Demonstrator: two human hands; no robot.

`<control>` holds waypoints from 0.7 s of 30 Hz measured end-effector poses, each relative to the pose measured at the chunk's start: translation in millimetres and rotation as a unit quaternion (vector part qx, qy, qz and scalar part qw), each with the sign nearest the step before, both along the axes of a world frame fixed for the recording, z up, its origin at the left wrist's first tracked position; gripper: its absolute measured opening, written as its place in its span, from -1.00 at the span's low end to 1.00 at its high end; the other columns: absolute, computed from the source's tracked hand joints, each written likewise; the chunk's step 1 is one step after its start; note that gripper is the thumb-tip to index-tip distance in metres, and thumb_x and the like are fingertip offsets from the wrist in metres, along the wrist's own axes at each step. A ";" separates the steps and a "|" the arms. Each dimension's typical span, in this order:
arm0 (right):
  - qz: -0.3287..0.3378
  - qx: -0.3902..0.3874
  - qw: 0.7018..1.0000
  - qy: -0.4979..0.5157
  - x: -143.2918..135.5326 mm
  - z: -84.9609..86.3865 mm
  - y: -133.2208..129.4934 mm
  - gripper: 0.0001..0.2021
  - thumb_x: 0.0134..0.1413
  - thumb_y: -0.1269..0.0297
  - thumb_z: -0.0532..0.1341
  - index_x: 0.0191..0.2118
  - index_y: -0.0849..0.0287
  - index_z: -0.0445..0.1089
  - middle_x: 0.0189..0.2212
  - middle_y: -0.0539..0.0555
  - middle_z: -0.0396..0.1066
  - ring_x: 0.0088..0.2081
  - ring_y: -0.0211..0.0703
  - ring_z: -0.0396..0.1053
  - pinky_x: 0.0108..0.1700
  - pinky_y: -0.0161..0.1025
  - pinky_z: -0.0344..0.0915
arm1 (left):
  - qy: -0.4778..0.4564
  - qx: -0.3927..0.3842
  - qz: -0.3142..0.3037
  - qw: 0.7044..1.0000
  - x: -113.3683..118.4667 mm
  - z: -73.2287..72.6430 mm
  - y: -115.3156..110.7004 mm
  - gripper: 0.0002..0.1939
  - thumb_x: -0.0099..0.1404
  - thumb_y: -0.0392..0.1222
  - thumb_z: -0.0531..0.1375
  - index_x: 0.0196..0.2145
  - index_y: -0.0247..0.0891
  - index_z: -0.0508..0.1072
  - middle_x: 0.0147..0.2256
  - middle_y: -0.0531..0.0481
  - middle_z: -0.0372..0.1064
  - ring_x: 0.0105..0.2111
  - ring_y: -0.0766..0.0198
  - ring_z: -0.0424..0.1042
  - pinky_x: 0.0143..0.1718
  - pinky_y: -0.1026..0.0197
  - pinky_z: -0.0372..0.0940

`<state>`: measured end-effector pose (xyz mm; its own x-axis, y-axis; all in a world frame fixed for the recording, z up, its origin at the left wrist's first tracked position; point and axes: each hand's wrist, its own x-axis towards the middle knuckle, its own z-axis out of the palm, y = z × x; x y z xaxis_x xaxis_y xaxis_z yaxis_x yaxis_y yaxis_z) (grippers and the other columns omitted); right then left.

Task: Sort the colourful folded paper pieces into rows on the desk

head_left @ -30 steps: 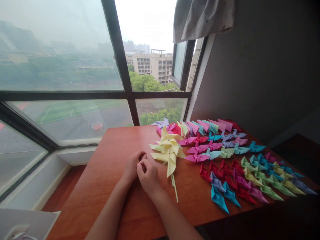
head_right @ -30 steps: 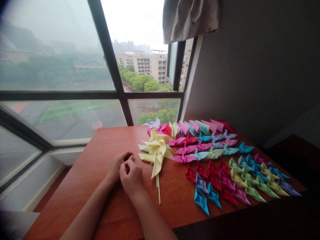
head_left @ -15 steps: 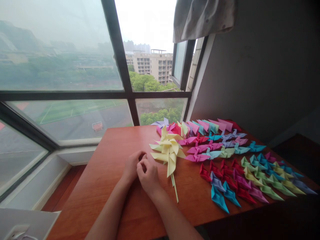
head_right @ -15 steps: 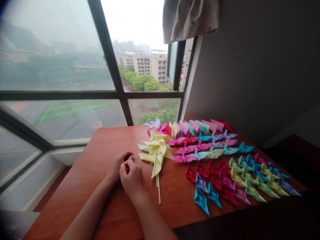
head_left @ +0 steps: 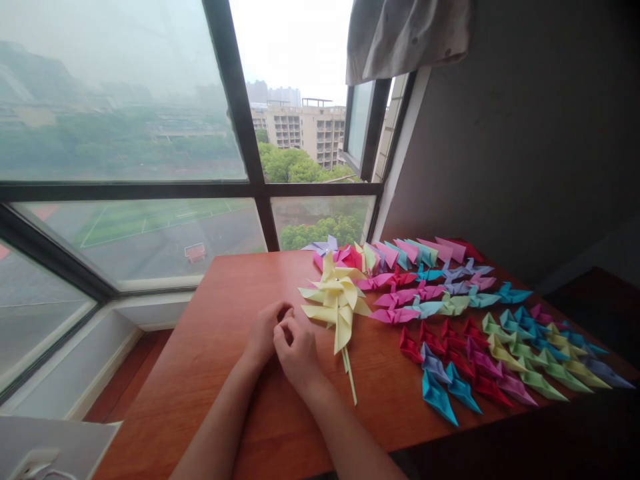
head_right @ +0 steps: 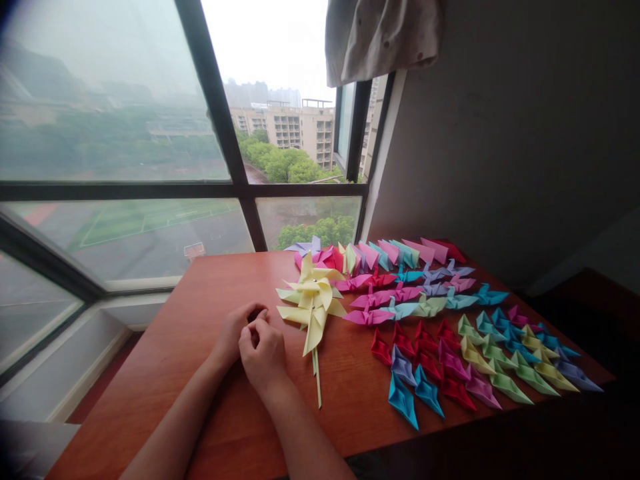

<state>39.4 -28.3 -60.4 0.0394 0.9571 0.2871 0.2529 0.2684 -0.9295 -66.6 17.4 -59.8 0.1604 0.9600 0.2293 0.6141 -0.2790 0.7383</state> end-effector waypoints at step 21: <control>0.005 -0.007 1.000 0.004 0.4 -0.6 -0.2 -0.84 0.12 0.27 0.10 -0.45 0.12 0.33 -0.50 -0.03 0.36 -0.44 -0.22 0.32 -0.34 -0.31 0.21 | -0.008 0.005 -0.002 1.000 0.2 -1.5 1.2 -0.73 0.32 -0.04 0.09 -0.40 -0.25 0.46 -0.45 0.06 0.48 -0.42 0.25 0.41 -0.38 0.27 0.24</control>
